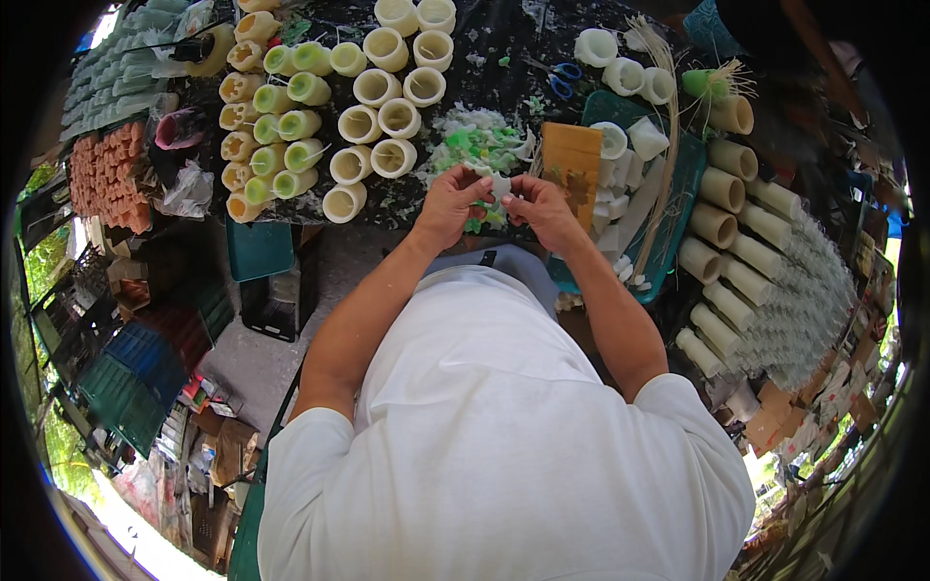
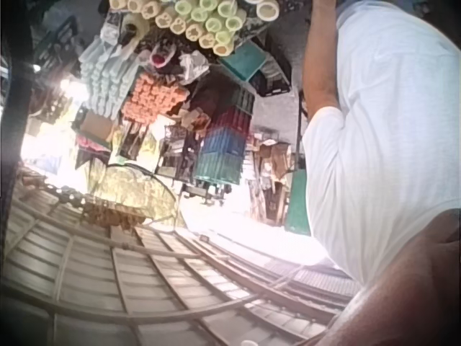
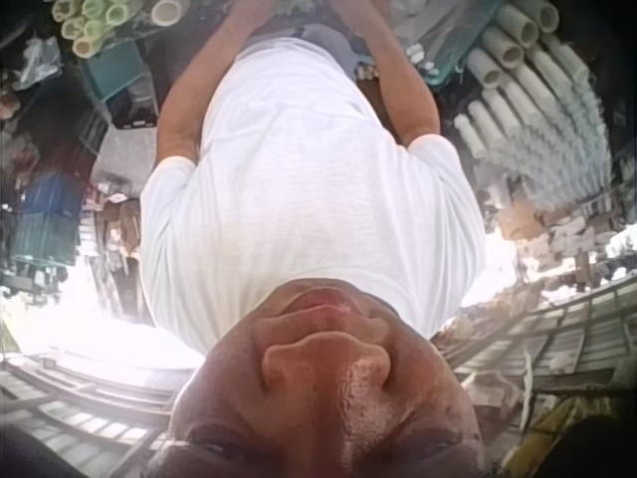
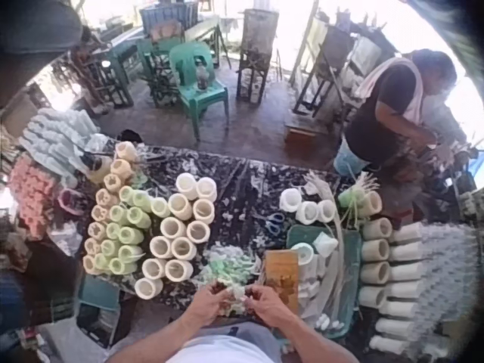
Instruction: The person inserts wicks into small cylindrical candle molds and places green decorative pieces into the molds. They handle the molds and wicks by hand, arranging them on a cluttered work surface.
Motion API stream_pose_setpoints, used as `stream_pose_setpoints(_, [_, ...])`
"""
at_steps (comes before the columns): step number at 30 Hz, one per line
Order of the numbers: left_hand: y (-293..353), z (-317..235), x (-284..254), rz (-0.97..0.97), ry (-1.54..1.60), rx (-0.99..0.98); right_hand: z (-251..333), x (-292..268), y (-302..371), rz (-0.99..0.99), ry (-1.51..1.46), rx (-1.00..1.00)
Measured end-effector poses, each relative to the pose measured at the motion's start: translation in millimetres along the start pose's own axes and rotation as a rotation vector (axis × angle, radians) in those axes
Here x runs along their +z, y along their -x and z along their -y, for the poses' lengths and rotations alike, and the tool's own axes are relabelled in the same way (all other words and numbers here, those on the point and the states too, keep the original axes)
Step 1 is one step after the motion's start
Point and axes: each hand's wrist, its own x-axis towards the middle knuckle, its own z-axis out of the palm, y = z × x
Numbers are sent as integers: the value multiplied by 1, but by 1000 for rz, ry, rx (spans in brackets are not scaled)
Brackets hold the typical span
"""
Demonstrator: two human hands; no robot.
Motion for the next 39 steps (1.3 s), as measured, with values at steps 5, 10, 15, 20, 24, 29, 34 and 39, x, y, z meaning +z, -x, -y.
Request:
stream_pose_setpoints(5, [17, -8, -12, -24, -53, 74, 14, 33, 7, -40, 141, -67])
stream_pose_setpoints(10, [48, -16, -27, -3, -112, 61, 14, 65, 13, -32, 333, 0])
stream_pose_setpoints(15, [81, -13, -62, 15, 119, 39, -3, 97, 15, 114, 67, 14])
stream_pose_setpoints(20, [134, -22, -99, -44, 20, 147, -5, 116, 9, -16, -31, 236])
stream_pose_setpoints(24, [161, -47, -125, -61, 247, 235, -21, 120, -4, -34, 208, 236])
stream_pose_setpoints(29, [143, -94, -135, -353, -389, 178, 1, 157, -6, -222, 418, 108])
stream_pose_setpoints(34, [113, -83, -138, -394, -1301, 643, 4, 192, -13, -315, 510, -65])
stream_pose_setpoints(39, [112, -82, -147, -458, -1496, 643, 14, 225, -20, -362, 699, -259])
